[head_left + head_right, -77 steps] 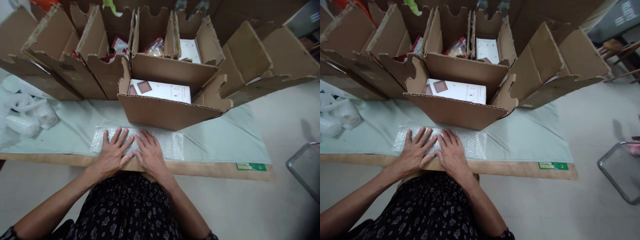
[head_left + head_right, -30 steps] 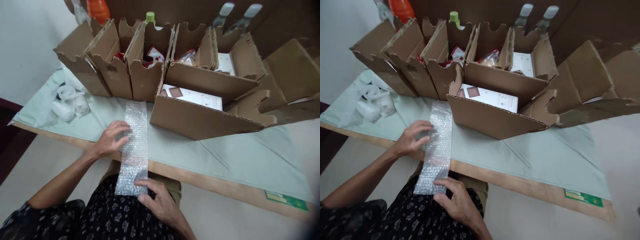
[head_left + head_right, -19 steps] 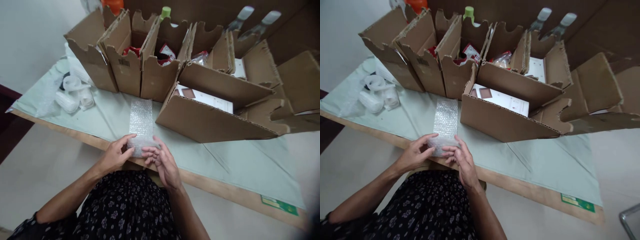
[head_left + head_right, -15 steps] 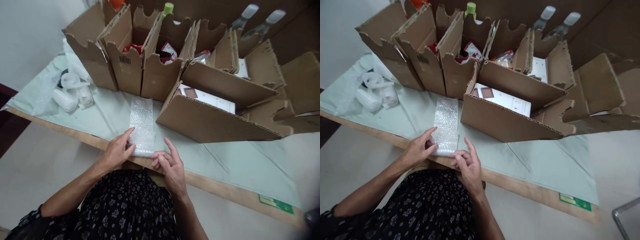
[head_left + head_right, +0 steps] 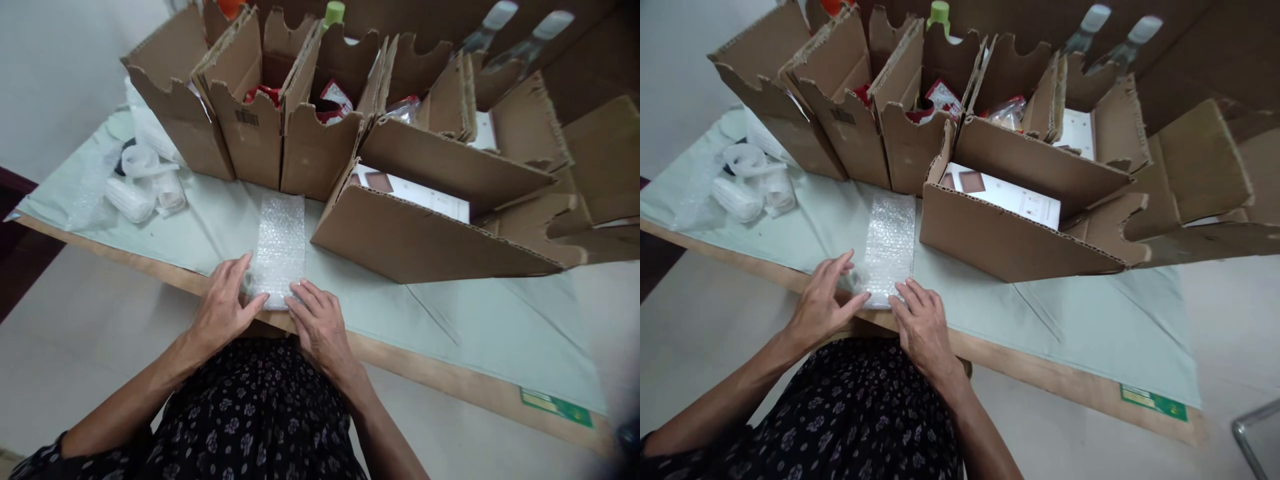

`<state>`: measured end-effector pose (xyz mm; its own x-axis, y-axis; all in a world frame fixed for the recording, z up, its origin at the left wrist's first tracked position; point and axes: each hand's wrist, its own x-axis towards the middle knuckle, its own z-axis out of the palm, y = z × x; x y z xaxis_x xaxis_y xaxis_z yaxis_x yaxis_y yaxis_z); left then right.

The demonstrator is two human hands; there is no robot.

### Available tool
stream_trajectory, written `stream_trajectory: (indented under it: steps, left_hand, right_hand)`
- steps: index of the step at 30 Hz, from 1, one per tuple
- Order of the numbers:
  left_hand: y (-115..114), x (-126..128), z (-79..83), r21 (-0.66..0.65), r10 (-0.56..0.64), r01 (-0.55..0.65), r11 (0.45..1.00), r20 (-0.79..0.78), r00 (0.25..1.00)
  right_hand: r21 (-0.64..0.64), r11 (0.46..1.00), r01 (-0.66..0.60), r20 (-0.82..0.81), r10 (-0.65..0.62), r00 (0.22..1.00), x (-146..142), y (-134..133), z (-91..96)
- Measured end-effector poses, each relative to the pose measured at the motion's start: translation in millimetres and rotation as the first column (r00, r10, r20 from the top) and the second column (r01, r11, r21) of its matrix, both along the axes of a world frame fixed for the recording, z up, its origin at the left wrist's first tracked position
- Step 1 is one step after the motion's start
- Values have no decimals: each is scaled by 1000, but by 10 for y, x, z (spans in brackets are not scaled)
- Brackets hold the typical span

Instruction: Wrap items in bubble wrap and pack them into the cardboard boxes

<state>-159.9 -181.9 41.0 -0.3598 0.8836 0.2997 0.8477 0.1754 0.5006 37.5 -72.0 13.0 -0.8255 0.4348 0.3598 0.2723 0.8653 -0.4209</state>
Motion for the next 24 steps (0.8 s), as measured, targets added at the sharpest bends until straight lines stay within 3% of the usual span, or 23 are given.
stream_trajectory:
  steps: [5,10,13,16,19,22,24]
  left_hand:
    - [-133,82,54,76,-253,251,965,16,967]
    - [-101,141,-31,102,-130,109,989,224,966]
    - [-56,123,-59,55,-52,39,998,262,964]
    - [-12,96,-85,53,-58,47,997,220,974]
    - [14,85,-103,71,-61,52,996,139,988]
    - [-17,85,-83,110,-55,48,993,60,997]
    - [-66,85,-52,127,-130,124,984,40,991]
  right_hand:
    - [-100,994,-36,-83,28,996,-39,89,111]
    - [-218,976,22,-108,-46,993,-103,132,209]
    - [-157,981,112,-184,-140,973,-55,106,244]
    - [-31,991,130,-200,-134,971,25,61,243]
    - [49,999,9,-58,-7,998,37,47,186]
    - [50,998,-37,8,36,999,-13,82,137]
    - [0,1000,-19,-17,19,1000,-35,111,150]
